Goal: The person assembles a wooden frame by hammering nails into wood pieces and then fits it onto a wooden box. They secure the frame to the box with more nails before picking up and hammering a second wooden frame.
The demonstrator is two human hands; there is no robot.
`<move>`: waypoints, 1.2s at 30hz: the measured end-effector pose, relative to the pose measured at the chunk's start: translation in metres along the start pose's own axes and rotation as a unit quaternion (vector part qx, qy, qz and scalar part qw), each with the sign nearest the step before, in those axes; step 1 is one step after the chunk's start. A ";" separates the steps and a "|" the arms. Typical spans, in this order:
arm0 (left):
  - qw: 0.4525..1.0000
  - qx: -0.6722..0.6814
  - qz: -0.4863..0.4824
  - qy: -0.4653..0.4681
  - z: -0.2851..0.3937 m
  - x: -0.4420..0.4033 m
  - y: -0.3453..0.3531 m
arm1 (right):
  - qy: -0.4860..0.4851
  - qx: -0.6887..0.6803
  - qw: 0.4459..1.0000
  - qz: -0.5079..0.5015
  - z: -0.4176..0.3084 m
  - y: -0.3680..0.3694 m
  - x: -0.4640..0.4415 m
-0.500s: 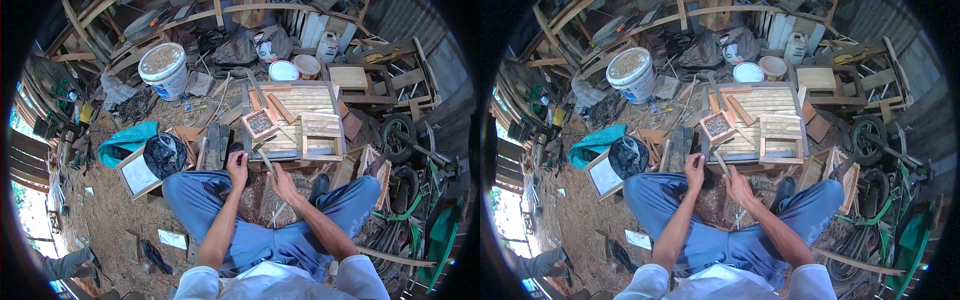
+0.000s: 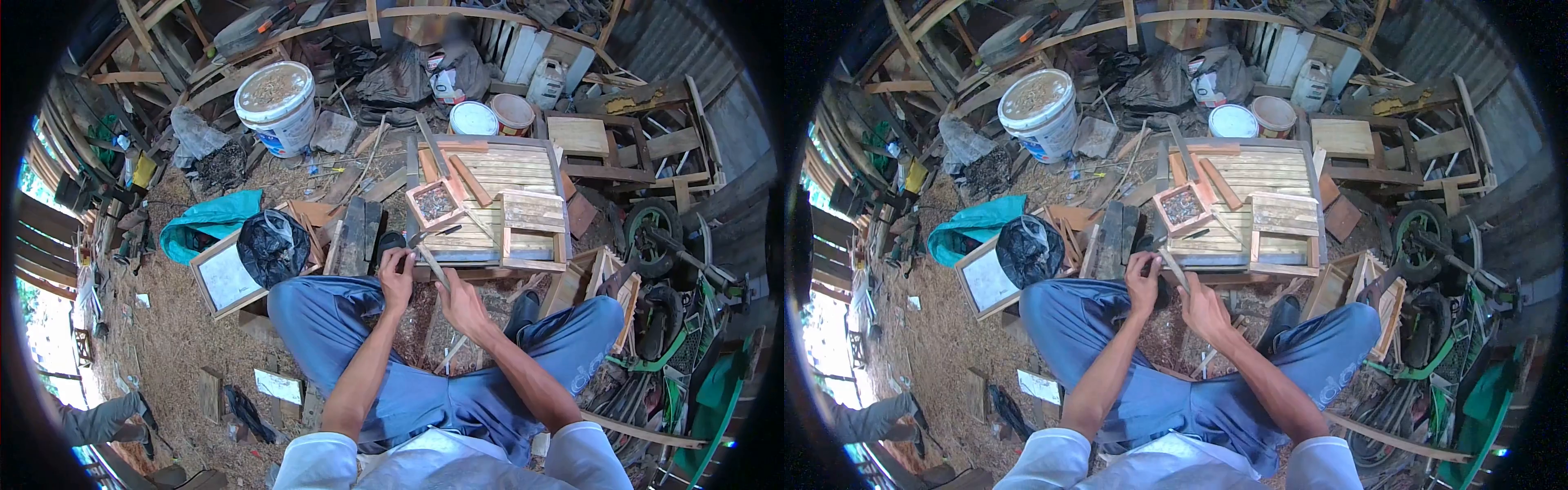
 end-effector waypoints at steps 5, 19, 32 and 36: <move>1.000 0.009 0.000 -0.001 -0.005 0.000 0.003 | 0.030 0.028 0.999 -0.032 0.000 -0.002 -0.001; 1.000 0.011 0.008 -0.003 0.000 0.001 0.000 | 0.032 0.037 0.998 -0.036 -0.001 0.001 -0.002; 1.000 0.007 0.004 -0.001 -0.001 0.001 0.002 | 0.036 0.009 0.999 -0.025 -0.001 0.001 -0.001; 1.000 0.027 -0.001 -0.015 0.000 0.001 0.001 | 0.029 0.017 0.999 -0.007 -0.005 0.001 0.000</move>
Point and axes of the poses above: each hand's wrist, its own x-axis away from the middle knuckle, its own y-axis out of the palm, z = x × y, the point moved 2 cm from there along -x, towards the middle knuckle, and after that the axes turned 13 degrees about -z, right-handed, at the moved point
